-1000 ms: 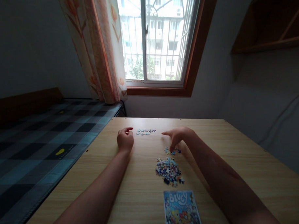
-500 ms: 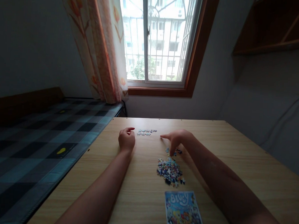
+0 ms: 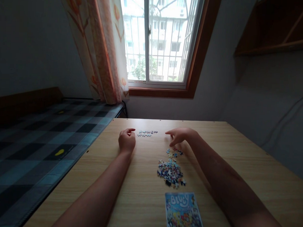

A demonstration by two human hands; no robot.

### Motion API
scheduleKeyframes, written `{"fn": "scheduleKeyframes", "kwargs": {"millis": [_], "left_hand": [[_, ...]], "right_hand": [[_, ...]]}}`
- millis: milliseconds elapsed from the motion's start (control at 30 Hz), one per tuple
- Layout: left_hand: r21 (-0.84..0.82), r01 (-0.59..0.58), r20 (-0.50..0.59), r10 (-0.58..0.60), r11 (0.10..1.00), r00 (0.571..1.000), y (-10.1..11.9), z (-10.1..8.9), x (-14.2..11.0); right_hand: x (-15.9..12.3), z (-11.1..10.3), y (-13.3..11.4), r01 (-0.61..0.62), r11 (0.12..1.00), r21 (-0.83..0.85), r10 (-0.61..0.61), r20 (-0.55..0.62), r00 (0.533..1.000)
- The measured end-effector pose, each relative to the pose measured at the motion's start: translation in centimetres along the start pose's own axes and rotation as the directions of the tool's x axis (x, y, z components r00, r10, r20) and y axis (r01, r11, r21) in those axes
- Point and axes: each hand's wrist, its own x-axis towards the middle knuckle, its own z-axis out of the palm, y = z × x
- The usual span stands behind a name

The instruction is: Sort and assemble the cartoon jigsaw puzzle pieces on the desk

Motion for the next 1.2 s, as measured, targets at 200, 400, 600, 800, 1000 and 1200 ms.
{"fn": "scheduleKeyframes", "kwargs": {"millis": [200,400,600,800,1000,1200], "left_hand": [[-0.004,-0.009,0.005,0.009,1.000,1.000,-0.2,0.1,0.1],[-0.004,-0.007,0.004,0.007,1.000,1.000,-0.4,0.3,0.2],[-0.010,-0.003,0.015,0.004,1.000,1.000,-0.2,0.2,0.1],[0.007,0.003,0.013,-0.003,1.000,1.000,0.1,0.0,0.0],[0.002,0.009,0.017,-0.009,1.000,1.000,0.3,-0.1,-0.1],[0.006,0.012,0.024,-0.012,1.000,1.000,0.2,0.0,0.0]], "right_hand": [[0.1,0.4,-1.0,-0.005,0.997,-0.078,0.004,-0.006,1.000],[0.2,0.6,-1.6,-0.011,0.988,-0.153,0.011,0.001,1.000],[-0.4,-0.1,-0.6,-0.001,0.996,-0.088,0.008,0.073,0.997],[-0.4,-0.6,-0.2,0.010,0.999,-0.032,-0.006,0.119,0.993],[-0.1,-0.2,-0.9,-0.022,0.994,-0.111,0.031,0.084,0.996],[0.0,-0.2,-0.5,0.000,0.993,-0.116,0.006,0.053,0.999]]}}
